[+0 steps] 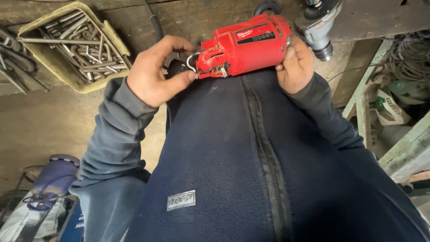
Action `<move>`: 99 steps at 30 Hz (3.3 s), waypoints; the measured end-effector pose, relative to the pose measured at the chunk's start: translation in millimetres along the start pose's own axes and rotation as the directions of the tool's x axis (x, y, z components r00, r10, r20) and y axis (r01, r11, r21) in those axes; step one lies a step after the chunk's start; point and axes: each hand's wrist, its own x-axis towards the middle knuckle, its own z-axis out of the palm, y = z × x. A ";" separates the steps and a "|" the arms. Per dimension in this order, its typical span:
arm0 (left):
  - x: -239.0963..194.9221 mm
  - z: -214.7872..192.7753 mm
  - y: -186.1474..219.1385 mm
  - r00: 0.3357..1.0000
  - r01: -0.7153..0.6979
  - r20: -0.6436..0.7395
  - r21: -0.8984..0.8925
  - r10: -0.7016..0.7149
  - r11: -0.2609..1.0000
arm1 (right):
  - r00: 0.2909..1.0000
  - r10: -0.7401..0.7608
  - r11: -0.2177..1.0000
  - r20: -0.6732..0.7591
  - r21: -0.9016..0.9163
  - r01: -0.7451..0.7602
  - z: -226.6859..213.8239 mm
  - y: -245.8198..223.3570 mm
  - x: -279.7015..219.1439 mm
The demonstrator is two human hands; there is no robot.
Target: Repairing an electromechanical tool by disassembling and reassembling the motor components and housing.
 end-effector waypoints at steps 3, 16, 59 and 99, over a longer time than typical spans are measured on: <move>-12.3 -4.3 -0.8 0.999 -0.035 0.015 0.071 0.034 0.997 | 0.999 0.007 0.995 -0.037 0.097 -0.004 -2.6 5.7 1.8; -19.6 31.3 -28.2 0.865 -0.277 -0.201 0.573 0.460 0.771 | 0.996 -0.032 0.985 -0.079 0.165 0.045 -7.2 12.5 3.7; 1.4 22.1 35.7 0.898 -0.384 -0.004 0.479 0.440 0.789 | 0.989 0.096 0.995 -0.109 0.022 -0.094 3.9 -4.4 -1.5; -5.3 30.3 10.0 0.939 -0.243 -0.166 0.296 0.300 0.924 | 0.922 0.257 0.945 -0.290 0.275 -0.177 25.6 -31.7 19.7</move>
